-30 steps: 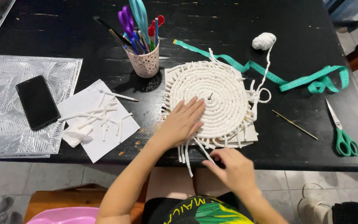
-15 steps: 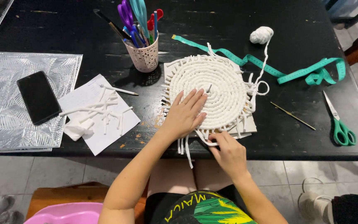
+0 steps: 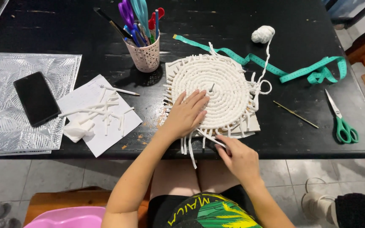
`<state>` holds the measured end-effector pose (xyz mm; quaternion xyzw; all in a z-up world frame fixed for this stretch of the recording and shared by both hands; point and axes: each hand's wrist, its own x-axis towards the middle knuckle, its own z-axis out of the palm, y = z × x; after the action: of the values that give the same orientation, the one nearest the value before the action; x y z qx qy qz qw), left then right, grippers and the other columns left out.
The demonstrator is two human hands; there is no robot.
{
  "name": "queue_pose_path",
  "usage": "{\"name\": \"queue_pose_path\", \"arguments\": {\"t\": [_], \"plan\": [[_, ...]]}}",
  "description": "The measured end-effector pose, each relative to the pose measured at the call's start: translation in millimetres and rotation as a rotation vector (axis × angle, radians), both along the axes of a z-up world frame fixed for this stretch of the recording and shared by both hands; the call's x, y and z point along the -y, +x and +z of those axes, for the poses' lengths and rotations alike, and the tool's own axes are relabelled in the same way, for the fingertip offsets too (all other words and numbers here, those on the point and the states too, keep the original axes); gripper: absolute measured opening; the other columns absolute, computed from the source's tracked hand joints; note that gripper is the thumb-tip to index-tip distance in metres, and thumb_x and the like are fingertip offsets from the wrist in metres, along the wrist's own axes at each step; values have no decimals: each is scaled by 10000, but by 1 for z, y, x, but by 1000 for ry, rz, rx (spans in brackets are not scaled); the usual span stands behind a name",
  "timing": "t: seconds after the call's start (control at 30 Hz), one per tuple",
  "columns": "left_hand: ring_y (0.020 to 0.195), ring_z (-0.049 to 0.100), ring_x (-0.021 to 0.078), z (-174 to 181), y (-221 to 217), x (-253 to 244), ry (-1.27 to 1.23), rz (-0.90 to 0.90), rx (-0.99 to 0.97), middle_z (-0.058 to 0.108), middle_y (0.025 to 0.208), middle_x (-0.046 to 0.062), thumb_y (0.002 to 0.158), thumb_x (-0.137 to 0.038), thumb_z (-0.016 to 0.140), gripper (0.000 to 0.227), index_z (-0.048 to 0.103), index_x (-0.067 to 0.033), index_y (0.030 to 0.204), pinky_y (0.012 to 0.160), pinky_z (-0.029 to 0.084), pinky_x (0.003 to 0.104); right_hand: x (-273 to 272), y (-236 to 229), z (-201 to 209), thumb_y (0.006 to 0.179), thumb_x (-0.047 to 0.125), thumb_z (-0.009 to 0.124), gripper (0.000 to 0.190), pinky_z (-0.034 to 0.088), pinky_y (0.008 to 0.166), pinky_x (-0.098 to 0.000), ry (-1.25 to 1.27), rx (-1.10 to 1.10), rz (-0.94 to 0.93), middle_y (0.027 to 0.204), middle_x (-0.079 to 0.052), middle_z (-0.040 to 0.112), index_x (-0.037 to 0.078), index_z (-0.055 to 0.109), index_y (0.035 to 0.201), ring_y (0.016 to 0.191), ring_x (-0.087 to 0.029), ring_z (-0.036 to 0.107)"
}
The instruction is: Weaving a circular mat using white cord and a crochet hook on a workshop table.
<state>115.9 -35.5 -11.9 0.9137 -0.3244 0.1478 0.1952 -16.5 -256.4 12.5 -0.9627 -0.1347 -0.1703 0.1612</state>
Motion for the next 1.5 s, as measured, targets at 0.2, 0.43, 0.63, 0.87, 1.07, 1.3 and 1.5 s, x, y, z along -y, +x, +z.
{"name": "queue_pose_path", "arguments": {"t": [0.2, 0.43, 0.63, 0.87, 1.07, 1.3, 1.5], "plan": [[1475, 432, 245, 3, -2, 1, -11, 6, -4, 489, 1540, 75, 1098, -418, 332, 473, 453, -196, 1497, 1208, 287, 545, -12, 17, -42, 858, 423, 764, 192, 519, 580, -238, -67, 205, -60, 638, 114, 510, 369, 699, 1030, 651, -80, 627], [1449, 453, 226, -3, 1, 9, 9, 70, 74, 497, 1512, 52, 1085, -433, 352, 455, 459, -214, 1470, 1192, 314, 523, -29, 14, 5, 859, 564, 729, 271, 562, 746, -406, 345, -636, -141, 611, -7, 584, 299, 740, 910, 739, -245, 691], [1390, 514, 277, 15, -22, 5, -89, 95, 123, 548, 1441, 101, 1078, -468, 389, 460, 504, -157, 1397, 1167, 348, 534, -16, 2, 8, 861, 188, 776, 135, 434, 581, -257, 711, -906, 260, 547, 48, 496, 63, 811, 900, 596, -100, 497], [648, 691, 199, 26, -164, -17, -410, 349, -164, 634, 638, -56, 973, -375, 643, 184, 664, -271, 821, 612, 538, 306, 3, -5, 36, 890, 202, 750, 249, 512, 639, -294, 704, -884, 258, 688, -52, 737, 71, 792, 1098, 652, -119, 599], [650, 652, 163, 27, -170, 14, -296, 451, 93, 677, 807, -23, 970, -335, 706, 184, 698, -157, 1019, 544, 483, 298, -4, 1, 50, 894, 376, 711, 490, 475, 641, -273, 406, -733, 39, 862, 52, 739, 212, 552, 1327, 594, -100, 599], [911, 661, 232, 35, -137, 15, -290, 508, 289, 696, 1032, 59, 935, -200, 721, 168, 698, -111, 1075, 708, 486, 339, -29, 25, 38, 947, 386, 680, 296, 552, 638, -320, 76, -123, 119, 1025, 54, 746, 205, 655, 1180, 928, -105, 743], [1020, 594, 286, 36, -98, -10, -357, 308, 133, 660, 1073, 78, 939, -233, 755, 158, 676, -102, 978, 835, 484, 409, -33, 43, 44, 973, 254, 725, 93, 472, 510, -337, 17, 122, 216, 1120, 15, 609, 189, 664, 996, 704, -147, 625]]}}
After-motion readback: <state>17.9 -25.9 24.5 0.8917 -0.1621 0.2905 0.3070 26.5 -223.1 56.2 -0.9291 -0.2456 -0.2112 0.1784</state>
